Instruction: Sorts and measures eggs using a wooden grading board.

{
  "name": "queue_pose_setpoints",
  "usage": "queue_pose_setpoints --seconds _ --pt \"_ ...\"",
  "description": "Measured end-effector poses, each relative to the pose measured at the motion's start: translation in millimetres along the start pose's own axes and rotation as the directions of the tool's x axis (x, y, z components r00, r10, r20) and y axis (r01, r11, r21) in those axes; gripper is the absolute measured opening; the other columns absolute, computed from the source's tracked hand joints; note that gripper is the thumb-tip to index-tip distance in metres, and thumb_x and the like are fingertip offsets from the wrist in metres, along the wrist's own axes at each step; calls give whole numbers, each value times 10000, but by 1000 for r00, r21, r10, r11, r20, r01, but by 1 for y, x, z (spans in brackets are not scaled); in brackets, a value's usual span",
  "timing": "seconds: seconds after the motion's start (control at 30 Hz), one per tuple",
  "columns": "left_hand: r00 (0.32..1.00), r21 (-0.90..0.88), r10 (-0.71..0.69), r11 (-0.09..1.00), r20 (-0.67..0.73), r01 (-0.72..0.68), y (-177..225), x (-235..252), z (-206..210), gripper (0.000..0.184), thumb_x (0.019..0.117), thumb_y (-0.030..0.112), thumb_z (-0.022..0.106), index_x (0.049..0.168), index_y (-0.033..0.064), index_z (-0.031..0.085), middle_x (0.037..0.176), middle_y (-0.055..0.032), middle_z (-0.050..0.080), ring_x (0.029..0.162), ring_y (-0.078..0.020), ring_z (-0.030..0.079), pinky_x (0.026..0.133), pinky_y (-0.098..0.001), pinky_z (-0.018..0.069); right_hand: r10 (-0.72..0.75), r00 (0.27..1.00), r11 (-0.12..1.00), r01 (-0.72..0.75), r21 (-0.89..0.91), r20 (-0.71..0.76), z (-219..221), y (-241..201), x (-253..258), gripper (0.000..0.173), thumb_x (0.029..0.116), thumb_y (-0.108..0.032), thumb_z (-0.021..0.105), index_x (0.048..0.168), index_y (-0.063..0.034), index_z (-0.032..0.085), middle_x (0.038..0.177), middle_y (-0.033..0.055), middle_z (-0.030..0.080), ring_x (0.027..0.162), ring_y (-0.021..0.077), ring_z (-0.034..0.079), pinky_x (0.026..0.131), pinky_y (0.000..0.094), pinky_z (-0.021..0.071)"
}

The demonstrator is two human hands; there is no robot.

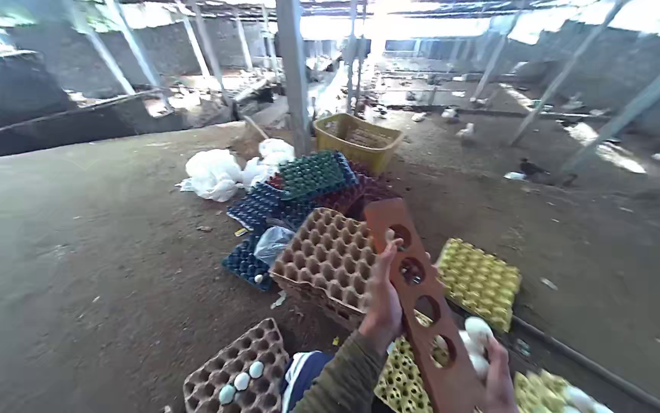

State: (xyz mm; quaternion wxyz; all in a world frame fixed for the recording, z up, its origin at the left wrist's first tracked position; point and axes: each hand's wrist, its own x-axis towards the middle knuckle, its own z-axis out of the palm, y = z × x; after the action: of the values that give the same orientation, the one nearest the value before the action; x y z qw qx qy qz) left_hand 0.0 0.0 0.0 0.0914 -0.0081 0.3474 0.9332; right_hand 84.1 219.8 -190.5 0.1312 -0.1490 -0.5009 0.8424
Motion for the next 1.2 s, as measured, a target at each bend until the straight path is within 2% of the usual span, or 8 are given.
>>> queue_pose_setpoints --seconds 0.07,0.17,0.27,0.53,0.63,0.73,0.93,1.2 --pt "1000 43 -16 999 22 15 -7 -6 9 522 1081 381 197 1401 48 440 1051 -177 693 884 -291 718 764 -463 618 97 994 995 -97 -3 42 14 -59 -6 544 1000 -611 410 1189 -141 610 887 46 734 636 125 687 496 266 571" --pt "995 143 -97 986 37 90 -24 -22 22 530 1086 361 149 1414 64 441 1043 -149 697 883 -262 721 767 -435 620 132 978 990 -122 -68 163 39 -134 -25 575 977 -597 363 1165 -107 600 911 69 731 638 141 673 473 266 534" --pt "980 199 -189 965 69 172 -48 -33 36 528 1083 367 172 1467 89 403 1077 -148 692 922 -269 718 797 -453 613 139 935 988 -106 -115 326 37 -173 -31 801 782 -754 653 1192 -66 624 977 88 731 654 147 681 482 265 543" --pt "880 213 -385 918 277 335 -91 -61 53 562 1038 258 492 1529 96 275 1115 -171 669 914 -275 716 781 -440 628 -56 905 895 233 -381 421 40 -238 -60 455 856 -412 801 1198 -127 702 952 26 734 700 132 706 594 316 626" --pt "849 229 -401 913 345 338 -98 -69 57 591 1012 320 496 1515 99 277 1106 -128 681 911 -220 716 786 -395 628 -156 855 758 425 -495 495 45 -249 -72 404 849 -317 814 1182 -112 714 1210 2 676 936 92 697 750 299 634" --pt "828 215 -412 910 381 354 -104 -74 61 681 962 476 575 1482 110 330 1085 -90 700 916 -187 717 787 -368 624 -253 786 544 598 -588 565 45 -254 -82 429 806 -260 840 1169 -65 718 1270 51 649 1136 109 642 916 286 590" --pt "798 179 -449 893 401 413 -113 -78 64 848 859 593 696 1477 123 355 1102 -134 697 945 -232 721 793 -393 626 -272 802 220 590 -777 532 40 -255 -100 469 764 -335 871 1165 -135 732 1266 69 627 1078 87 639 884 277 581" --pt "793 175 -500 866 347 469 -117 -85 70 482 1003 334 436 1437 124 409 1041 -139 695 887 -226 720 762 -377 621 -178 869 -26 466 -885 462 35 -248 -103 468 768 -404 873 1151 -165 749 1293 149 590 1043 238 662 800 427 592"
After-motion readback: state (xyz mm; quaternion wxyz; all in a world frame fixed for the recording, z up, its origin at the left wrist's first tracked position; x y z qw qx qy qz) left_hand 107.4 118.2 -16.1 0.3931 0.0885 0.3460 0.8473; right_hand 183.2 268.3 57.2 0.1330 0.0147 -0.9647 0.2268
